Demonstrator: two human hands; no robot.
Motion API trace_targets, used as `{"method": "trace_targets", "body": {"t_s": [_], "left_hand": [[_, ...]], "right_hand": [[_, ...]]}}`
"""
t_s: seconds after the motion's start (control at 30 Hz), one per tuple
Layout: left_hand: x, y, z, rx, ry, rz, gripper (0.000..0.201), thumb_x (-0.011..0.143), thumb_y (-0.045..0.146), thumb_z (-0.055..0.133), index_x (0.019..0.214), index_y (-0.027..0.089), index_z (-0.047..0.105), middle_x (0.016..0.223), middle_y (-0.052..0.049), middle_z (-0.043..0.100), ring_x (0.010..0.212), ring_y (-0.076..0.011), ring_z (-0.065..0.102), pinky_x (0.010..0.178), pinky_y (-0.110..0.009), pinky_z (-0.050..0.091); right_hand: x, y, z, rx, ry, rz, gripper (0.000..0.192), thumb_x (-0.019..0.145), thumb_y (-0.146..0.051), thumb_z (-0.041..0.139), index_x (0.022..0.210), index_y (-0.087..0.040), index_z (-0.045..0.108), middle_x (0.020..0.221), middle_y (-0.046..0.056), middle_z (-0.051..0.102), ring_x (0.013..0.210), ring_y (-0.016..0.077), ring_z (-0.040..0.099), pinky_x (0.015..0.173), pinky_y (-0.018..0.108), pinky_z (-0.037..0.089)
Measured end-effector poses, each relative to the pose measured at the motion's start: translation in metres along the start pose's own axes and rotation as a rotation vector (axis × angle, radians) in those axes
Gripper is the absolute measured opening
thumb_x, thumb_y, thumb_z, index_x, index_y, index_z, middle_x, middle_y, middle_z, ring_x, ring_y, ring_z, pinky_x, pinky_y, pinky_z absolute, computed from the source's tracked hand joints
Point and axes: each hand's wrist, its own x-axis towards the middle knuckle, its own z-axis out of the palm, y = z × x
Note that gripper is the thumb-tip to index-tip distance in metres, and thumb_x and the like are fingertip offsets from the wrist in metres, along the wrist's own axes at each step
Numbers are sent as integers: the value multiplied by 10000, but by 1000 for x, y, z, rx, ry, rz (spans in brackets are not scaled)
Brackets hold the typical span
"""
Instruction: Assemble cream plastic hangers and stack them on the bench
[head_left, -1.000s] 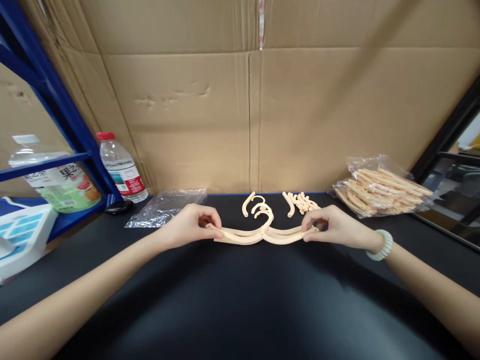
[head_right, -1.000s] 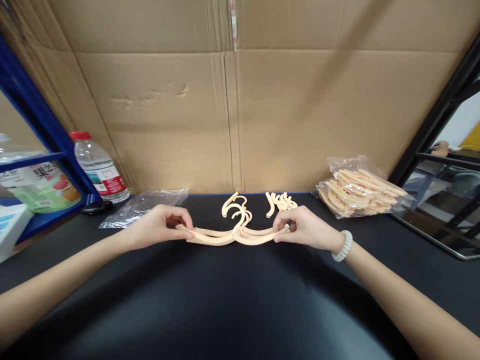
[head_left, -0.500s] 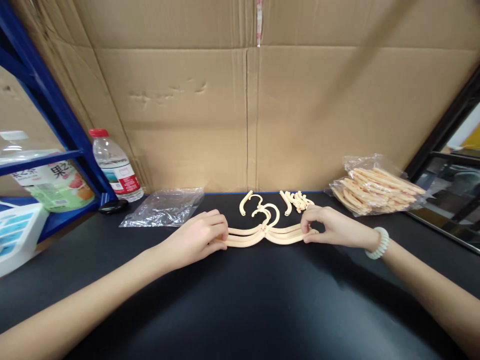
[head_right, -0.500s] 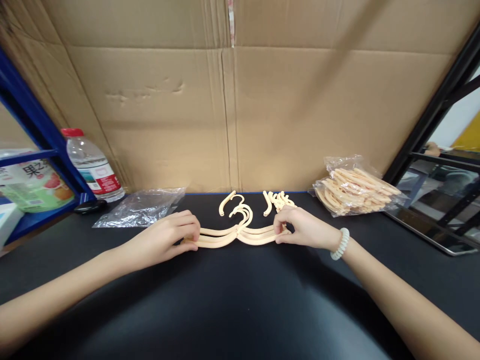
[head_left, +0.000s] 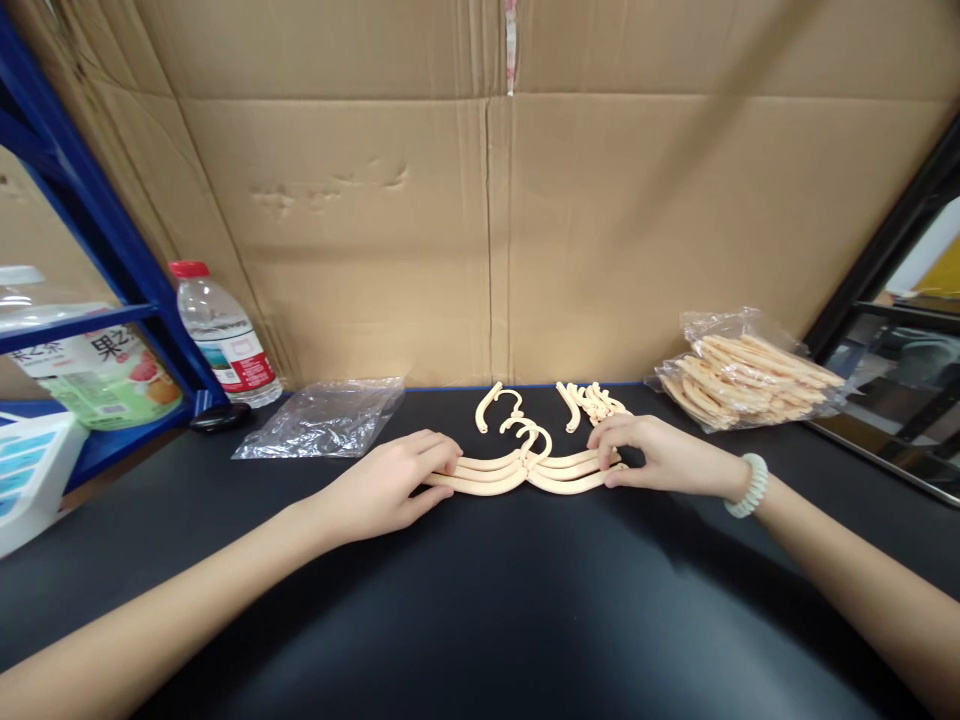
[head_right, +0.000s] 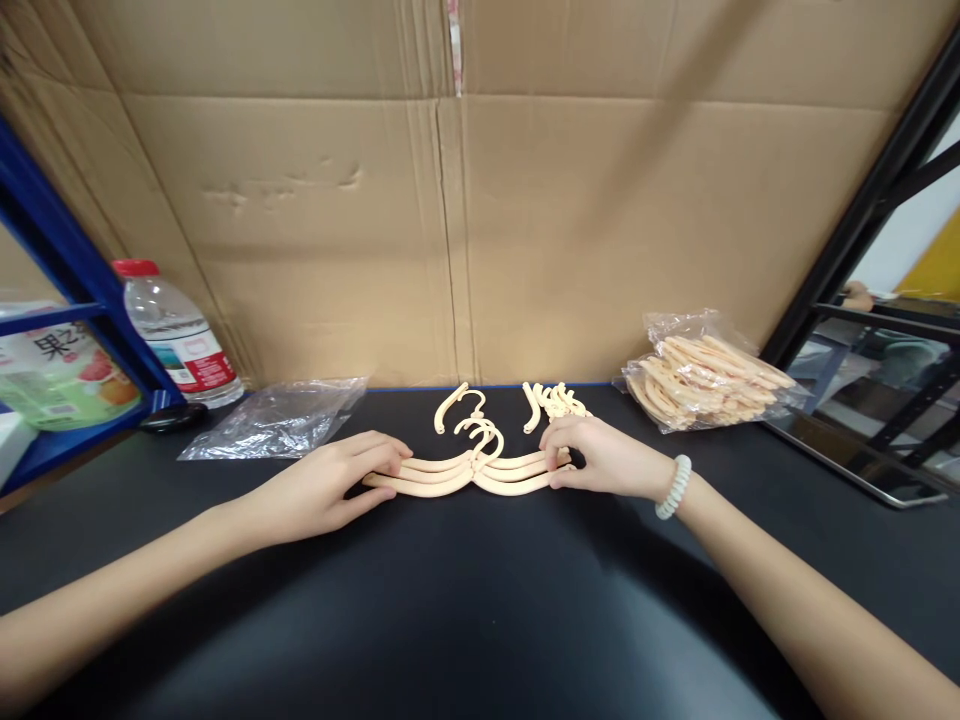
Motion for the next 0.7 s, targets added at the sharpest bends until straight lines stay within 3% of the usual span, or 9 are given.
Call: {"method": "trace_targets", "body": {"t_s": [0.27,0.7], "left_hand": [[0,-2,19,-218,90,-54,100,900,261,495,983,212,521,1177,-86,579,1057,-212,573,904,-376,486],[2,-4,23,-292,129,-80,104,911,242,481,932,192,569,1142,-88,609,1019,-196,603,845,-336,526]], "right_hand": [[1,-3,0,-33,5,16,147,836,-322,585,775,-188,591,915,61,630,830,201,576,781,347,440],[1,-3,2,-79,-4,52,139,820,-300,601,877,-176,575,890,57,616,819,203,558,752,333,422]]}}
